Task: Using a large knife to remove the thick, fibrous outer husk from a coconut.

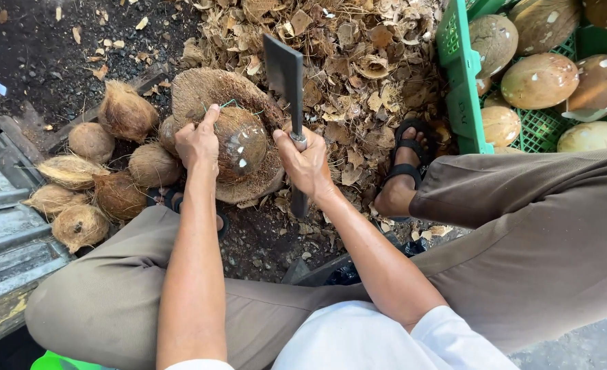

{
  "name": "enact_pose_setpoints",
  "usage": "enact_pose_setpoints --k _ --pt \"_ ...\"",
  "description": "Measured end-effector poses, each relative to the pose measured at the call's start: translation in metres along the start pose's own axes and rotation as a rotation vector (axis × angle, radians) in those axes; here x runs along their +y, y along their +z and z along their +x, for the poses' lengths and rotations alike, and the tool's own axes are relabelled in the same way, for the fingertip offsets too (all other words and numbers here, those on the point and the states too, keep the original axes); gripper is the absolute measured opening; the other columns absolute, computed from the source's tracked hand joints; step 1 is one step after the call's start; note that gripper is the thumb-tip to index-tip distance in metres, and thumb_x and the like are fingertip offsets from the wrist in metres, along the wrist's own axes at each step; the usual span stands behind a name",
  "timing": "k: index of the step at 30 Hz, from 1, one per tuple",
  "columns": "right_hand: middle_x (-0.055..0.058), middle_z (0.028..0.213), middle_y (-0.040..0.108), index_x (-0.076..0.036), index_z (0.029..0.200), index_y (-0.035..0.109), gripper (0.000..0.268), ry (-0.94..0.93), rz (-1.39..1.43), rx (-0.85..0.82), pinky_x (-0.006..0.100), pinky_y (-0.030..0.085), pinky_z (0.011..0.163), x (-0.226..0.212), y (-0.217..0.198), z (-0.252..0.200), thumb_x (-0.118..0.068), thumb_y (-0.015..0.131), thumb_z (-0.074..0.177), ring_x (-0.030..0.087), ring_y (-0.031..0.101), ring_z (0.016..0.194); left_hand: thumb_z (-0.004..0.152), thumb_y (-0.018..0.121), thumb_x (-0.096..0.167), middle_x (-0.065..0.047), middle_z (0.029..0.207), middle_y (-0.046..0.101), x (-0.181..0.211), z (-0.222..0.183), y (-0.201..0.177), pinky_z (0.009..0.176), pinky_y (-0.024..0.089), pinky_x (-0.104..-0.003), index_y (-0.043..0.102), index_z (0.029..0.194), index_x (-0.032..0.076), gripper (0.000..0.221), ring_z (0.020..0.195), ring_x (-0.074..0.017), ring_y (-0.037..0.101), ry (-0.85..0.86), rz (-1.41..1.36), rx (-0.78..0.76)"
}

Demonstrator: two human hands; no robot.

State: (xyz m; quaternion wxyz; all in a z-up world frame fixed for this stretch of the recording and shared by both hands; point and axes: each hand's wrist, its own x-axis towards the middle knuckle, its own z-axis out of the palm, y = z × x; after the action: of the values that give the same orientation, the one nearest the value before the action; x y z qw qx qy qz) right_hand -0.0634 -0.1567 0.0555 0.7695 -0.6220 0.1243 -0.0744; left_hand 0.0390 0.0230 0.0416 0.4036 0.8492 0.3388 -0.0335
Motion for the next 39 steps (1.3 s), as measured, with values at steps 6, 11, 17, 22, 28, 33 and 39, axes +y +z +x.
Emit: enact_pose_setpoints --k 6,11,17,22,28,33,39 --pt "0.002 0.045 0.045 -0.011 0.067 0.052 0.028 0.236 -0.242 -0.199 0.033 0.046 0.054 0.000 -0.003 -0.018 -0.012 0.060 0.094 0.015 0.035 0.042 0.082 0.079 0.055 -0.011 0.087 0.058 0.007 -0.001 0.000 0.078 0.045 -0.043 0.060 0.079 0.008 0.051 0.083 -0.0253 0.061 0.013 -0.012 -0.048" --pt "0.001 0.050 0.051 -0.016 0.070 0.054 0.033 -0.013 0.004 -0.039 0.027 0.042 0.053 -0.016 -0.001 0.005 -0.026 0.058 0.101 0.013 0.045 0.045 0.086 0.077 0.050 -0.009 0.084 0.061 0.021 -0.019 -0.007 0.077 0.046 -0.040 0.060 0.078 0.006 0.048 0.081 -0.0221 0.062 -0.005 0.020 -0.059" --pt "-0.001 0.051 0.049 -0.010 0.075 0.059 0.019 0.364 -0.298 -0.238 0.034 0.046 0.055 0.030 -0.012 -0.014 -0.014 0.060 0.094 0.016 0.042 0.044 0.078 0.079 0.058 -0.014 0.096 0.064 0.021 -0.021 -0.002 0.085 0.047 -0.042 0.067 0.088 0.006 0.054 0.094 -0.0291 0.066 -0.036 0.075 -0.017" --pt "0.001 0.053 0.048 -0.013 0.072 0.055 0.032 0.105 -0.038 -0.110 0.029 0.042 0.055 -0.012 -0.004 -0.001 -0.024 0.056 0.102 0.014 0.043 0.047 0.078 0.078 0.058 -0.015 0.094 0.065 0.010 -0.013 0.000 0.084 0.047 -0.041 0.066 0.085 0.005 0.055 0.092 -0.0313 0.066 -0.026 0.092 -0.013" --pt "0.003 0.051 0.051 -0.010 0.072 0.054 0.032 0.277 -0.024 -0.203 0.027 0.041 0.040 0.063 -0.012 -0.010 -0.026 0.056 0.100 0.014 0.048 0.040 0.077 0.078 0.060 -0.017 0.100 0.066 -0.004 -0.001 0.003 0.085 0.048 -0.041 0.068 0.089 0.007 0.056 0.097 -0.0327 0.067 -0.028 0.108 -0.001" --pt "0.009 0.051 0.049 -0.005 0.066 0.054 0.034 0.380 -0.071 -0.175 0.037 0.039 0.044 0.054 -0.008 -0.019 -0.025 0.066 0.091 0.019 0.048 0.047 0.083 0.076 0.055 -0.019 0.108 0.064 0.001 -0.014 -0.003 0.089 0.047 -0.048 0.068 0.099 0.002 0.056 0.103 -0.0335 0.066 -0.034 0.081 -0.030" --pt "0.002 0.050 0.052 -0.015 0.067 0.055 0.036 0.129 0.007 -0.022 0.023 0.041 0.046 0.042 -0.002 -0.002 -0.028 0.060 0.100 0.011 0.049 0.043 0.087 0.075 0.050 -0.017 0.101 0.062 0.012 -0.019 -0.009 0.088 0.044 -0.049 0.064 0.096 -0.002 0.054 0.097 -0.0306 0.065 -0.008 0.060 -0.065"
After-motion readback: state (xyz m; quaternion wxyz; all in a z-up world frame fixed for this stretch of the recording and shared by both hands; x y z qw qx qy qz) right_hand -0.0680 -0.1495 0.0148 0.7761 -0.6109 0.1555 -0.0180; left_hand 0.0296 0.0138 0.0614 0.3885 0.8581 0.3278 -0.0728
